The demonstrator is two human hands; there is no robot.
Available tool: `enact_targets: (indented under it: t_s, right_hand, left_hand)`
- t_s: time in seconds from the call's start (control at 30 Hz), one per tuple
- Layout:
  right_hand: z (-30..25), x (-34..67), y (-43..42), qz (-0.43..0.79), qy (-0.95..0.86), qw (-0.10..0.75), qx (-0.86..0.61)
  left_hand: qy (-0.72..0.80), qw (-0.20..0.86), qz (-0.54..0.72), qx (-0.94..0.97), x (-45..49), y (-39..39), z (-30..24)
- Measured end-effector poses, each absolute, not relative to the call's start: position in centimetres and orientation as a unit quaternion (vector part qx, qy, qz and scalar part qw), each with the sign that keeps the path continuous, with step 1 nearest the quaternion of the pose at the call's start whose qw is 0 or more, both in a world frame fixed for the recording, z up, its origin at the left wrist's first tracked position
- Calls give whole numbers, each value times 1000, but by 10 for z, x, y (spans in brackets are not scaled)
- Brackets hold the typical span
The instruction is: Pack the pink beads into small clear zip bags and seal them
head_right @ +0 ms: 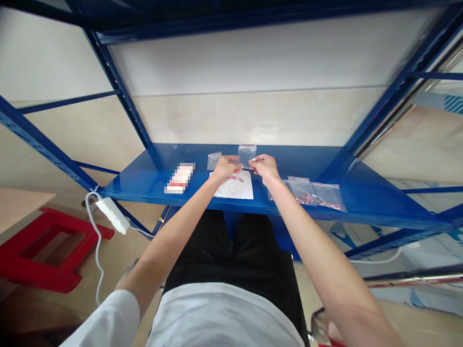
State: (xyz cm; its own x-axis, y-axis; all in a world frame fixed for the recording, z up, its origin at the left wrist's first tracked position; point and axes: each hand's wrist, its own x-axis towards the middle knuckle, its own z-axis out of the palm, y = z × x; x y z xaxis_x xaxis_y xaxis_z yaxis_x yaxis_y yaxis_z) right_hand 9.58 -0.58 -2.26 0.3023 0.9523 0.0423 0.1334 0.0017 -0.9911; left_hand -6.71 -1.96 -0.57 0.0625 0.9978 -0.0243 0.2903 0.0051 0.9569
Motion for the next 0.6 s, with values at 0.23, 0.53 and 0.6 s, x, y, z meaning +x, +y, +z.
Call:
enact_targets:
  t_s: [0.23, 0.53, 0.6]
  right_hand:
    - [-32, 109, 35, 224, -507, 481, -679]
    - [-54, 113, 44, 76, -627, 335, -699]
    - [-53, 111, 40, 72, -651, 324, -683]
  left_hand:
    - [625, 323, 340, 624, -60, 20, -4]
    - [634, 166, 272, 704, -60, 18, -11]
    - [627, 156, 257, 719, -60, 14, -10]
